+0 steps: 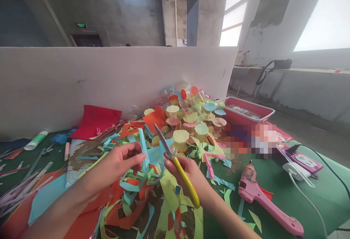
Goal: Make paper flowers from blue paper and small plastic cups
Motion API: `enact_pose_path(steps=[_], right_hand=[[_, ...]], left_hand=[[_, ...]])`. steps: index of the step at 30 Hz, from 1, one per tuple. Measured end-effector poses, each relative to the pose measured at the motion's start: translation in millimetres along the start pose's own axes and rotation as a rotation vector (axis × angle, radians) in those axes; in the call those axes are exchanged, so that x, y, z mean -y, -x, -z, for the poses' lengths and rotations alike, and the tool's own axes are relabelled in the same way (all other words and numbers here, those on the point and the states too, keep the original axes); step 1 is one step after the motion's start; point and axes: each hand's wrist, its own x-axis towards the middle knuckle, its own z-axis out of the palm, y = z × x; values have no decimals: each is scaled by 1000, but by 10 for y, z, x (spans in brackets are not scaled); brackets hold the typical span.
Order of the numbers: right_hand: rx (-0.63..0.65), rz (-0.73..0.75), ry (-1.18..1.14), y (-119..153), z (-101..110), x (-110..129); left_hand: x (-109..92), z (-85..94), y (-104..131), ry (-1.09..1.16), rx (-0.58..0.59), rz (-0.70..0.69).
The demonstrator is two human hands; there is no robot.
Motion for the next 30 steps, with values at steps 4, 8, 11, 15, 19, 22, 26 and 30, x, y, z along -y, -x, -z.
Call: enact_pose_path(steps=[4,8,11,15,19,22,26,30], right_hand=[[-138,-15,-123,-32,70,-40],[-292,-44,-239,-90,163,-16],[-346,-23,-266,-111,215,8],[-380,-33,-78,-81,222,35],[-352,21,126,-43,187,42],[-315,75,202,-37,170,18],[-308,87,277,-57,192,-33],[-332,72,438,-98,235,-98]], left_hand=[[192,163,-179,-31,-130,-42],[476,230,-364,-214,-381,-25],[611,132,-404,-349,-397,-107],[739,-132,-383,-493,-230,-147],[903,-287,-424,-643,-184,-202],[989,-296,-483,-642,-192,-239],[981,-282,-517,-601,-213,-316],[866,-230,-499,-528,-300,-380]])
